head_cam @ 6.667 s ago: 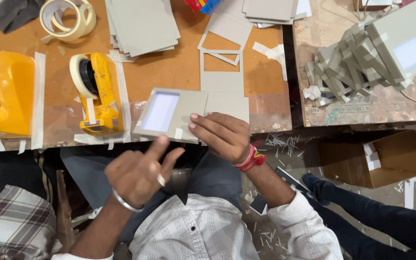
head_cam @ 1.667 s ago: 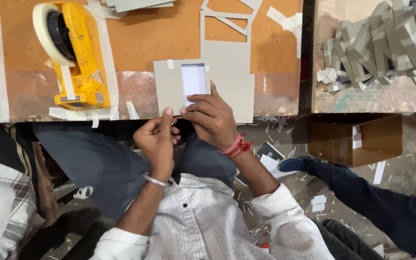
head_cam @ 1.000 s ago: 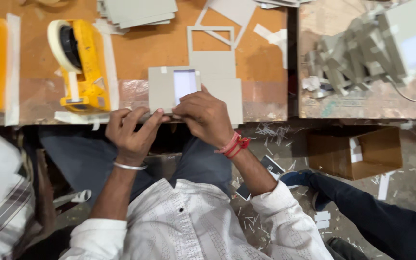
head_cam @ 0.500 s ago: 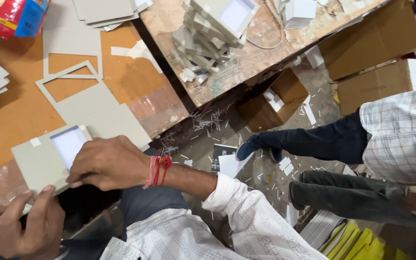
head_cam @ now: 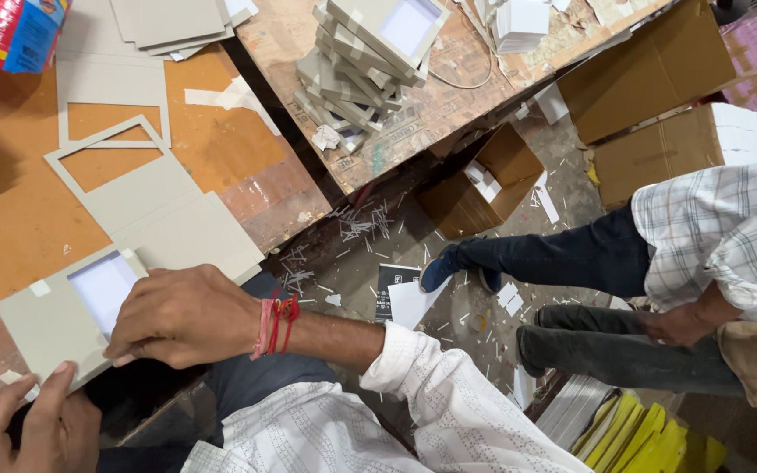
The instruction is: The person assembles small cardboard frames by applying adhesive tape to the edges of rectangular pieces and pressing them together. They handle multiple frames one at a time, aligning and securing the pieces, then place the finished units on the table.
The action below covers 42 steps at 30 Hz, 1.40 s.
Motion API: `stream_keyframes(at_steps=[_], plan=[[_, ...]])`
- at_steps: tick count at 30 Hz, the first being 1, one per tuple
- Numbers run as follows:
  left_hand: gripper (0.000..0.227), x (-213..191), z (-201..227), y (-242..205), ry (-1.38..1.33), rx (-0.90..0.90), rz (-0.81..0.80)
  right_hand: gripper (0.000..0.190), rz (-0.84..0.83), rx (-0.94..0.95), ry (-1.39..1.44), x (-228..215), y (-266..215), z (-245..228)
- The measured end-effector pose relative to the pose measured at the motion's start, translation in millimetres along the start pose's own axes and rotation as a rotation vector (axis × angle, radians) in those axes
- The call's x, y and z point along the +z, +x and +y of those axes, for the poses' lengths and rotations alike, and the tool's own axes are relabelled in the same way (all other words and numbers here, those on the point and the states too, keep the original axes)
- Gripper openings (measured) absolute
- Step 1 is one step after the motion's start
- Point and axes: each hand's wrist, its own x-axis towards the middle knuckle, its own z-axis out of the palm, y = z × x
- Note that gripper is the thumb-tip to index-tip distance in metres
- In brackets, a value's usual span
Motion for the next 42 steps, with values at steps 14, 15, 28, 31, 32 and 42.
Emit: stream_keyframes(at_steps=[14, 15, 28, 31, 32, 42], plan=[[0.03, 23, -13, -21, -0.059, -0.087, -0.039, 0.014, -0.03, -0.026, -0.128, 12, -4, 11], [0.03, 15, -8, -7, -0.027, -0.092, -0.051, 0.017, -0.014, -0.077, -0.192, 14, -4, 14], [0.057, 6, 76, 50, 0.047, -0.275, -0.046, 0.038, 0.051, -0.044, -0.289, 41, -28, 53], [0.07, 10, 115, 31, 0.029, -0.362, -0.093, 0.042, 0.047, -0.006, -0.337, 45, -27, 53], [0.074, 13, 126, 22, -0.01, -0.382, -0.105, 0.042, 0.049, -0.008, -0.346, 45, -27, 54], [0.052, 57, 106, -102, -0.482, -0.886, -1.119, 0.038, 0.109, -0.021, -0.345, 43, -26, 46]])
